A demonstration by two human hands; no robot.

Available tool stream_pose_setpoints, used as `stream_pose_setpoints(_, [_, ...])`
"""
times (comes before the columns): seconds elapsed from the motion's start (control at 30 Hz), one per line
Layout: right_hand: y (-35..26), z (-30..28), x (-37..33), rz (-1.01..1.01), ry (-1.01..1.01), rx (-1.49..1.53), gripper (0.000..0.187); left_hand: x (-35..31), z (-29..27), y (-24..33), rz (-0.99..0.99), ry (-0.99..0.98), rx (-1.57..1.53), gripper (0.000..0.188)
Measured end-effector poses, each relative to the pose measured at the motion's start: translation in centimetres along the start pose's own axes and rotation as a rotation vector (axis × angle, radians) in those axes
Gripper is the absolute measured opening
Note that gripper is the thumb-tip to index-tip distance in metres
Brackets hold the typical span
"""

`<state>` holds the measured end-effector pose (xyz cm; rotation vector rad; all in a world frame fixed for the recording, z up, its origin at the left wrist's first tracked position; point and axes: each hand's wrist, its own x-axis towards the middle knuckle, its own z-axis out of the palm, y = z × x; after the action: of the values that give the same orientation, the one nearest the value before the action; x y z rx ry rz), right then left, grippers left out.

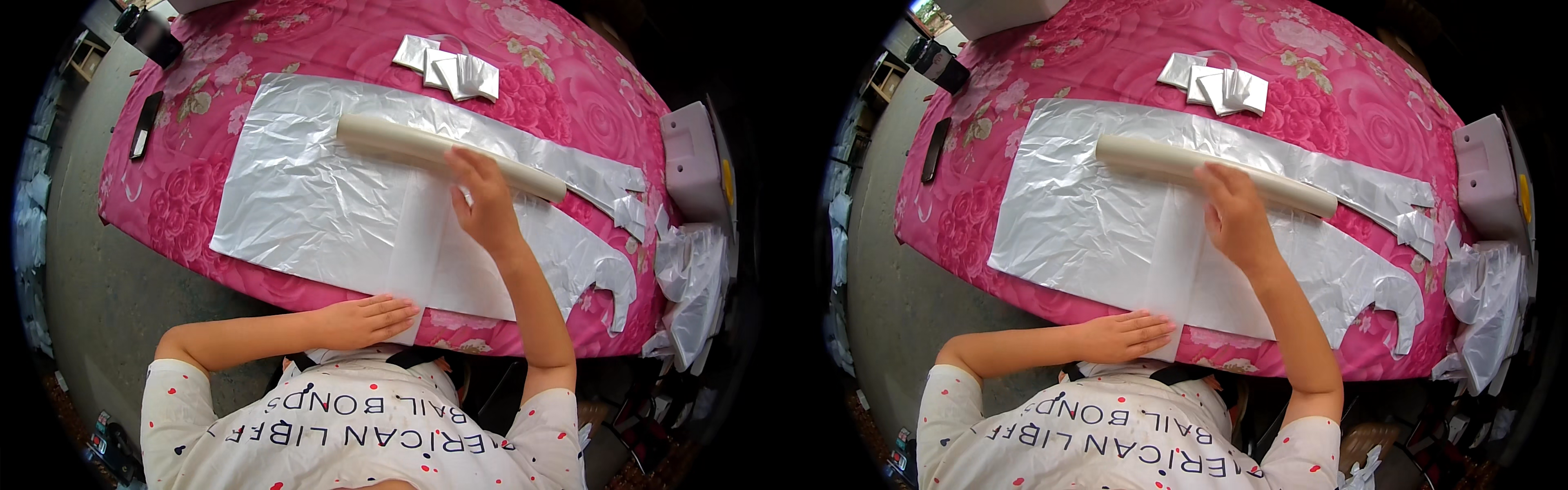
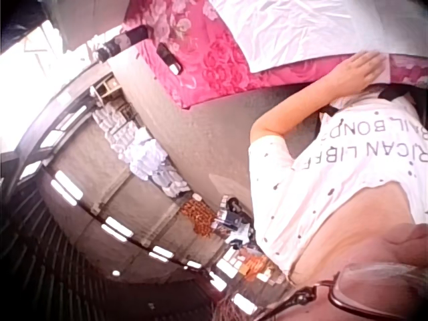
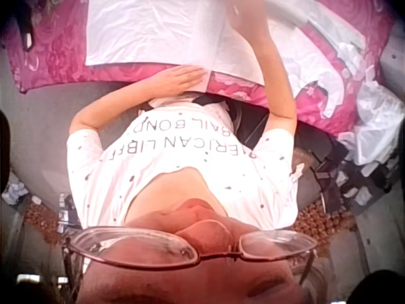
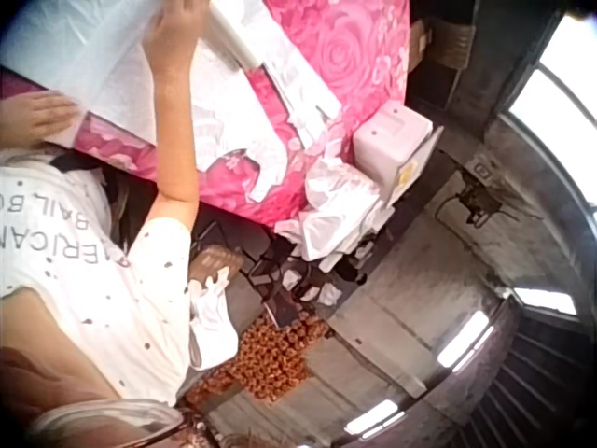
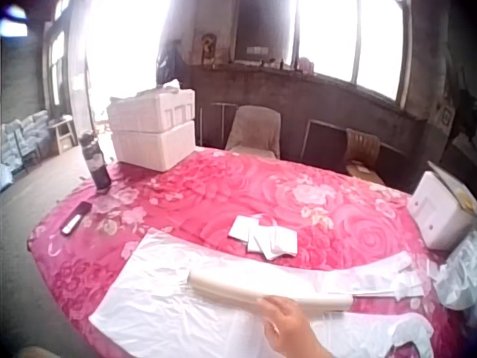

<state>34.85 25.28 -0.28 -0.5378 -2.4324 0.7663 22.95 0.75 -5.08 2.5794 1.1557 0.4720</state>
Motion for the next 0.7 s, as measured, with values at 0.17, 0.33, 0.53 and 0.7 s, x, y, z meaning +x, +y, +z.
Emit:
stream_pose_setpoints(0.17, [-3.3, 1.0, -7.4, -0.048, -0.383, 0.138, 0.045, -0.5, -1.2, -1.1, 0.117, 0.036, 0.015, 0.036])
stream_pose_setpoints(0.33, [-5.0, 1.2, -8.9, -0.055, -0.316, 0.077, 0.044, -0.4, -1.3, -1.4, 0.062, 0.312, -0.363, 0.032])
stream_pose_setpoints(0.53, [-4.3, 2.7, -9.7, -0.04, -0.171, 0.043, 0.039, 1.0, -2.6, -2.9, -0.117, 0.267, -0.029, 0.05])
stream_pose_setpoints(0.7, [-4.3, 2.6, -9.7, -0.042, -0.131, -0.018, 0.037, 2.1, -2.4, -4.0, -0.25, 0.262, 0.003, 0.059])
